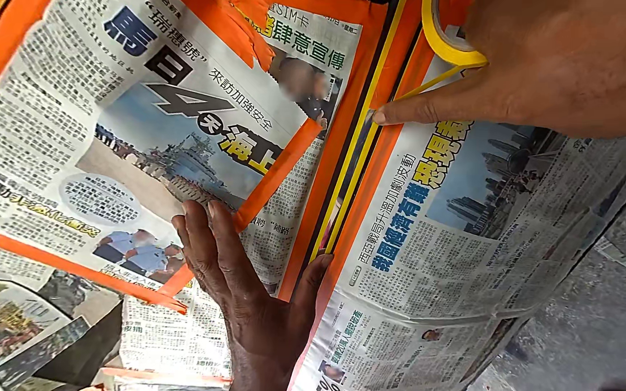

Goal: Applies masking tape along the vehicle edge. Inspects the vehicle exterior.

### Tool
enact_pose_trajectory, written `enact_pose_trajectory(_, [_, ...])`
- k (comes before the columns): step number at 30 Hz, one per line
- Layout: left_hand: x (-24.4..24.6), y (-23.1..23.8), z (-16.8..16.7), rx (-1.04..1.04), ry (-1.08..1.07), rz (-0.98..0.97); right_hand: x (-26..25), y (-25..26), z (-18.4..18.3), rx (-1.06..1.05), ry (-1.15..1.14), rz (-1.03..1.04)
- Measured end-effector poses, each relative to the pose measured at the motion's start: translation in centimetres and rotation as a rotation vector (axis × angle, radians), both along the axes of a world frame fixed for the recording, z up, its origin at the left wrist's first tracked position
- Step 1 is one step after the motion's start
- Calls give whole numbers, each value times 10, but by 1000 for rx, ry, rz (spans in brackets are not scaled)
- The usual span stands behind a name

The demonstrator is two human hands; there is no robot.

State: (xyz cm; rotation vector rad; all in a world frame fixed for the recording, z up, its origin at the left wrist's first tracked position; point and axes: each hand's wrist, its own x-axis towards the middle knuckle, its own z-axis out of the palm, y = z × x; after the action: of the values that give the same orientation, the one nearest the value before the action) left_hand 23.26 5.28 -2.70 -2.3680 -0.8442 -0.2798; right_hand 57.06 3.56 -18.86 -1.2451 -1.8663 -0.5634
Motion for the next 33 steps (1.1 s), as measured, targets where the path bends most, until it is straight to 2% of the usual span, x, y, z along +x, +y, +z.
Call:
enact_pose_trajectory(5, [0, 2, 2, 3, 12, -11, -3, -1, 3, -90, 24, -44])
enact_pose_trajectory(16, [6, 5, 2, 9, 8, -18, -1, -4, -1, -75, -4, -31])
enact_pose_trajectory(25, [43, 20, 0, 43, 22, -85, 7, -14, 9, -41, -148, -109])
enact_pose_trajectory(29, [57, 27, -2, 63, 30, -110, 9, -22, 19, -87, -301, -192])
enact_pose_trajectory(33, [73, 30, -4, 81, 22, -107, 9, -25, 23, -150, -329, -201])
